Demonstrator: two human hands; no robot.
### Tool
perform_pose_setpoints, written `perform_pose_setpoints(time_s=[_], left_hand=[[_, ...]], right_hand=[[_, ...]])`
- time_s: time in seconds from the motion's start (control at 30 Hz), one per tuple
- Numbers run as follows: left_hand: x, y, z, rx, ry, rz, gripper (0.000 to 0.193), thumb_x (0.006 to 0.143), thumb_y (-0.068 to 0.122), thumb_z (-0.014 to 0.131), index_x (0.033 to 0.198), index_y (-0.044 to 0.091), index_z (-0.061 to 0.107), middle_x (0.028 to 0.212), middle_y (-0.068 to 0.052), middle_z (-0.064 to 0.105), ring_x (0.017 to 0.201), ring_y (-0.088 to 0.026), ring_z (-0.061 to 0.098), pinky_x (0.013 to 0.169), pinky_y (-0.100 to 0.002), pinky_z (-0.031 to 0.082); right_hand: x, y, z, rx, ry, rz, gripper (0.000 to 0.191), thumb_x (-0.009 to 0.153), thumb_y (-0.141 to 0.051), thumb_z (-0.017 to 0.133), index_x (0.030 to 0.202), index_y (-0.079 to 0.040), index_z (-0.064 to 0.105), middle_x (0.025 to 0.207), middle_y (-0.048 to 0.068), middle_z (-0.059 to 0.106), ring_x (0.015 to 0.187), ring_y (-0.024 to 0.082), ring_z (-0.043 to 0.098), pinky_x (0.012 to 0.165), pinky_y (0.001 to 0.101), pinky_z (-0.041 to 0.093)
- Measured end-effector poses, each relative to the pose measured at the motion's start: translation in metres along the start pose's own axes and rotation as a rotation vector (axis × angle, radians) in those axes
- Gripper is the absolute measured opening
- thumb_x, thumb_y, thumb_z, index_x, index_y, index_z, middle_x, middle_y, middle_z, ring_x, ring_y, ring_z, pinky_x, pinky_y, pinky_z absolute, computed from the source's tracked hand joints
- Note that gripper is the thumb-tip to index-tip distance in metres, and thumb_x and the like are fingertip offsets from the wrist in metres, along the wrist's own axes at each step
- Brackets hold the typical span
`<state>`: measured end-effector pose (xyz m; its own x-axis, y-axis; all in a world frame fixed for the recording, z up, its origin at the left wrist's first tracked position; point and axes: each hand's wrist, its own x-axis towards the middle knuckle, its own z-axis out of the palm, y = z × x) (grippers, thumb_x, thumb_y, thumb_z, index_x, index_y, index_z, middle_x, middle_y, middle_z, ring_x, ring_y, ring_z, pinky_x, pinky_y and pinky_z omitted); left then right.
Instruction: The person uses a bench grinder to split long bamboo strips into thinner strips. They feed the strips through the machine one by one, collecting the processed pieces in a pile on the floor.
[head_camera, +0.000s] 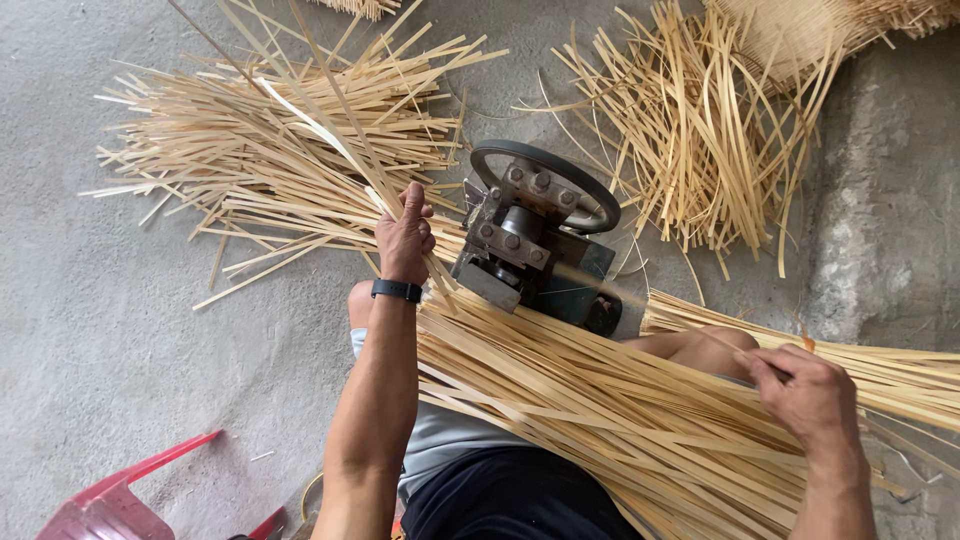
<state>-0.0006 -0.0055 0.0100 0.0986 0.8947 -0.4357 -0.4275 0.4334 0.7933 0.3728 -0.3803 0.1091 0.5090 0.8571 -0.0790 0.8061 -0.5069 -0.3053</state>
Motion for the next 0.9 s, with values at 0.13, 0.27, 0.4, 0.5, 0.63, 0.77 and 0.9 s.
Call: perform_pose_setpoints(time_s=[0.13, 0.27, 0.4, 0.5, 0.63, 0.77, 0.9], left_hand=[[-0.001, -0.001, 0.001, -0.018, -0.023, -0.009, 0.040, 0.090, 0.038, 0.077, 0.111, 0.006, 0.065, 0.079, -0.002, 0.061, 0.048, -0.002, 0.044, 0.037, -0.018, 0.033], [-0.005, -0.002, 0.007, 0.061, -0.031, 0.012, 0.045, 0.089, 0.038, 0.078, 0.116, 0.005, 0.066, 0.086, -0.002, 0.063, 0.049, -0.002, 0.044, 0.038, -0.019, 0.035], [-0.009, -0.002, 0.012, 0.128, -0.053, 0.026, 0.050, 0.086, 0.038, 0.079, 0.120, 0.005, 0.066, 0.094, -0.003, 0.070, 0.050, -0.001, 0.045, 0.040, -0.019, 0.038], [-0.009, -0.001, 0.014, 0.100, -0.044, 0.020, 0.049, 0.087, 0.040, 0.077, 0.118, 0.003, 0.067, 0.092, -0.006, 0.071, 0.048, -0.002, 0.044, 0.038, -0.019, 0.037], [-0.009, -0.001, 0.014, 0.082, -0.018, -0.005, 0.048, 0.088, 0.041, 0.077, 0.116, 0.003, 0.066, 0.084, -0.005, 0.066, 0.046, -0.002, 0.043, 0.036, -0.019, 0.034], [-0.008, 0.002, 0.011, 0.057, -0.020, 0.003, 0.048, 0.091, 0.044, 0.073, 0.113, 0.003, 0.064, 0.074, -0.001, 0.063, 0.046, -0.003, 0.042, 0.036, -0.020, 0.033], [-0.006, 0.005, 0.008, 0.023, -0.064, 0.019, 0.052, 0.093, 0.050, 0.066, 0.115, 0.004, 0.066, 0.066, 0.003, 0.058, 0.047, -0.003, 0.043, 0.037, -0.019, 0.033]], right_hand=[[0.022, -0.015, 0.019, -0.121, -0.224, 0.083, 0.025, 0.092, -0.041, 0.073, 0.110, -0.027, 0.083, 0.087, 0.002, 0.079, 0.064, 0.018, 0.072, 0.063, 0.0345, 0.062], [0.040, -0.046, 0.051, -0.055, -0.196, -0.096, 0.029, 0.094, -0.044, 0.069, 0.110, -0.022, 0.080, 0.090, 0.001, 0.079, 0.066, 0.015, 0.072, 0.062, 0.0334, 0.062], [0.045, -0.078, 0.069, -0.129, 0.218, -0.551, 0.033, 0.092, -0.035, 0.071, 0.116, -0.014, 0.077, 0.105, 0.010, 0.076, 0.090, 0.022, 0.070, 0.083, 0.0384, 0.060], [0.032, -0.095, 0.080, -0.082, 0.311, -0.645, 0.029, 0.084, -0.030, 0.078, 0.104, -0.009, 0.079, 0.098, 0.011, 0.075, 0.086, 0.027, 0.068, 0.078, 0.0443, 0.057], [0.016, -0.095, 0.096, 0.121, -0.114, -0.376, 0.027, 0.084, -0.024, 0.080, 0.104, -0.007, 0.077, 0.090, 0.009, 0.075, 0.083, 0.019, 0.070, 0.078, 0.0392, 0.060], [0.015, -0.075, 0.100, 0.228, -0.114, -0.385, 0.013, 0.088, -0.024, 0.079, 0.091, -0.011, 0.080, 0.087, 0.003, 0.078, 0.079, 0.012, 0.073, 0.071, 0.0297, 0.060], [0.016, -0.048, 0.072, 0.371, -0.143, -0.255, 0.009, 0.087, -0.022, 0.081, 0.093, -0.016, 0.083, 0.085, 0.001, 0.081, 0.065, 0.010, 0.072, 0.049, 0.0236, 0.054]])
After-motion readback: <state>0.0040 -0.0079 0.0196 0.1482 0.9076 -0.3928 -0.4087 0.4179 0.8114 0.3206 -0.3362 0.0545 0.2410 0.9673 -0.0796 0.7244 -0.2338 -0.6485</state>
